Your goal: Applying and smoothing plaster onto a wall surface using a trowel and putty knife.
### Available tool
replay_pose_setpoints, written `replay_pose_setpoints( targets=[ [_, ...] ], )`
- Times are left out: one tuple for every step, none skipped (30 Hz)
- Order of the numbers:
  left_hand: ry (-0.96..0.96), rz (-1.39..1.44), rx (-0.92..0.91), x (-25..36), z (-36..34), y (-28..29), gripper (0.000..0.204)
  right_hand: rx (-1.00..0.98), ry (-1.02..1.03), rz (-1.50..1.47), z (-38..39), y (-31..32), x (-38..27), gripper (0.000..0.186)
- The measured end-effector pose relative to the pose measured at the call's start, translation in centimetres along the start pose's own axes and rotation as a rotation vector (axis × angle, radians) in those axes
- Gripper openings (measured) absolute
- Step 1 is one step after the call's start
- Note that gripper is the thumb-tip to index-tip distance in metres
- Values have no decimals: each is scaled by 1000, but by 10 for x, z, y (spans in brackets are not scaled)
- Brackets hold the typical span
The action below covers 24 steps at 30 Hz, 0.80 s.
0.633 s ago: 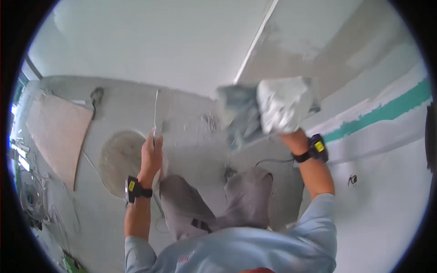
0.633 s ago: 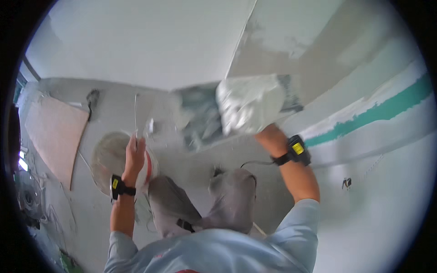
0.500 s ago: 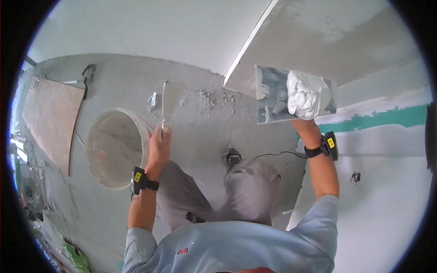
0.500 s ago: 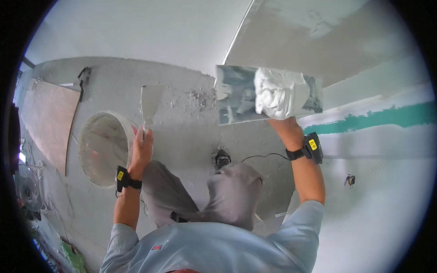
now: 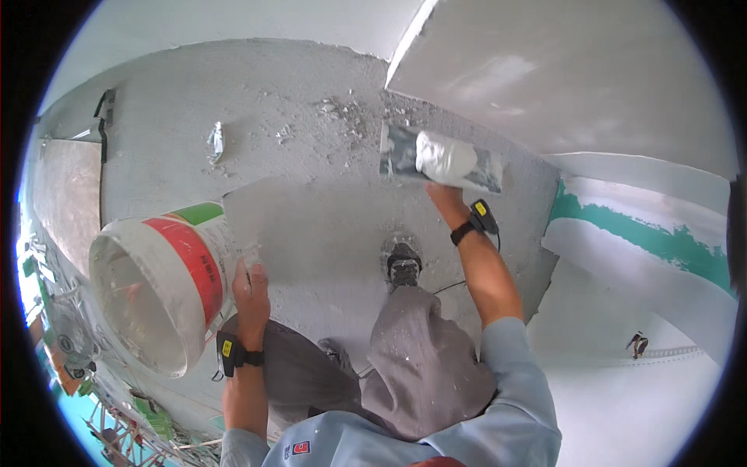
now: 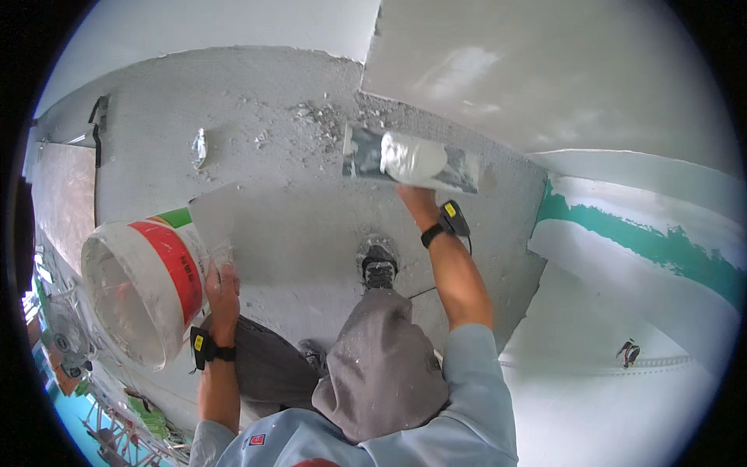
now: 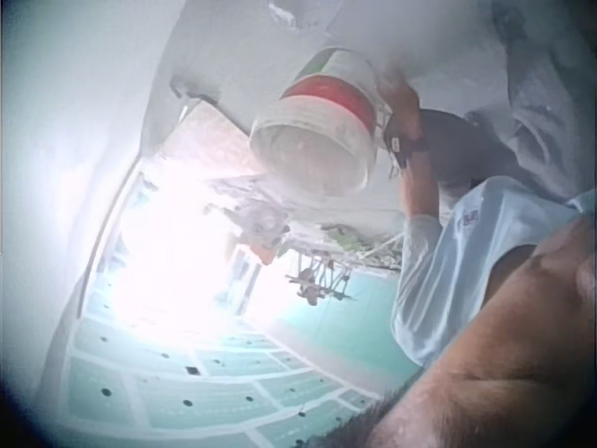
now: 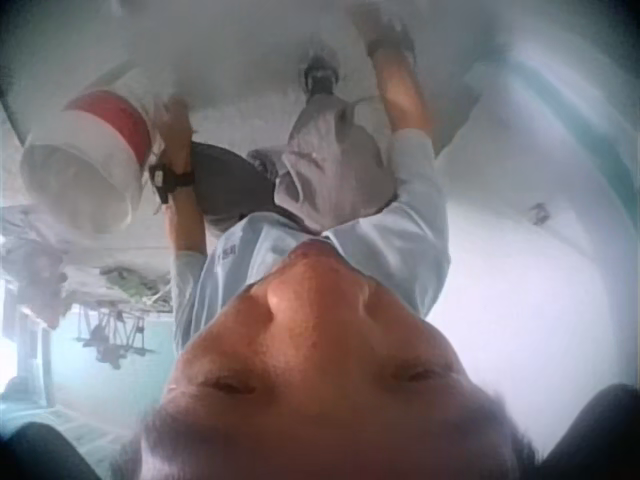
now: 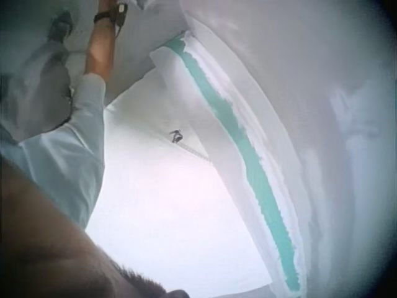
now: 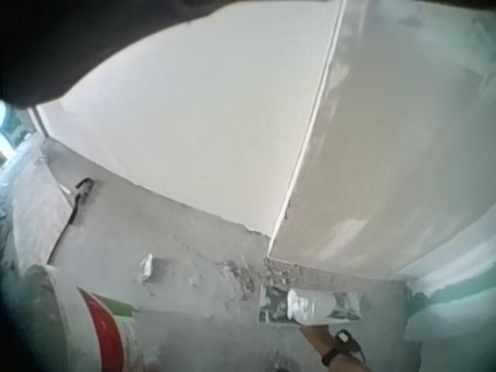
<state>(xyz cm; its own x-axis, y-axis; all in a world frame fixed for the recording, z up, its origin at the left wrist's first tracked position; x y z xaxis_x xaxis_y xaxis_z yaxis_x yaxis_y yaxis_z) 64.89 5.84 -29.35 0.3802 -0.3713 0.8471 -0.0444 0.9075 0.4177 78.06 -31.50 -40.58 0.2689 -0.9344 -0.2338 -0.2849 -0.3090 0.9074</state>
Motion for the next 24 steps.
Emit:
replay_pose_setpoints(
  targets=[
    [19,6,14,4,-2,-4,29,-18,-13,10,4,-12,14,31],
    [35,5,42,6,-4,-3,28,-109,-92,56,0,-27,23,29],
    [43,4,35,4,-6,-5,28,-198,-169,105,-2,-39,32,27],
    [49,29,52,2,-6,-3,28,-291,-250,140,-3,-49,42,31],
    [48,54,75,1,-8,-1,27,-291,-247,142,-7,-53,50,31],
    [48,59,77,-1,-10,-1,27,-222,-236,137,-11,-50,57,32],
    [37,78,87,-4,-13,-1,28,-152,-223,133,-16,-48,63,33],
    [32,91,98,-6,-14,-1,28,-158,-221,130,-21,-48,63,33],
    [39,88,100,-8,-16,-1,28,-202,-272,118,-26,-51,67,34],
    [37,75,114,-8,-19,0,28,-246,-323,106,-30,-55,72,36],
    [32,67,122,-7,-21,-1,28,-250,-325,110,-35,-55,79,36],
    [34,69,117,-7,-23,-3,28,-339,-335,63,-40,-62,88,38],
    [23,52,113,-6,-25,-5,27,-428,-346,13,-44,-69,95,40],
    [12,36,107,-5,-26,-6,26,-511,-414,-65,-44,-76,103,41],
    [11,34,100,-4,-27,-8,26,-511,-421,-63,-47,-76,107,41],
    [14,53,124,-4,-28,-8,25,-533,-417,-89,-49,-77,109,41],
    [17,69,150,-3,-27,-7,24,-555,-411,-119,-49,-77,108,41],
    [15,65,146,-2,-26,-7,24,-586,-459,-155,-48,-78,110,39],
    [11,50,147,-1,-26,-7,24,-583,-465,-157,-50,-75,111,39],
    [2,38,151,1,-25,-6,23,-655,-471,-172,-51,-76,110,38],
    [-8,39,149,3,-24,-6,23,-727,-475,-185,-51,-77,108,37],
    [-3,79,149,4,-23,-6,23,-715,-475,-183,-53,-73,107,37],
    [3,120,150,5,-21,-3,22,-684,-464,-185,-55,-67,104,35],
    [-9,127,152,3,-20,-1,22,-651,-450,-185,-58,-60,100,34]
  ],
)
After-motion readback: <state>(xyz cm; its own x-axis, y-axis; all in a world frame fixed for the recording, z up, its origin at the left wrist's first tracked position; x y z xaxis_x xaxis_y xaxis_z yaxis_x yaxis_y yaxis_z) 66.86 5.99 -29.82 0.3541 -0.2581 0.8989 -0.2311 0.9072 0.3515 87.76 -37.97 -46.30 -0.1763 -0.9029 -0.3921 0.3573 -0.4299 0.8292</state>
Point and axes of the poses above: each hand's wrist, its own z-axis away from the middle knuckle, its own y-axis out of the back of the hand, x = y × z, the point moved 8 cm from there along -z, towards the middle knuckle, and after that the axes turned 5 degrees about -y, right-handed, at the moved point
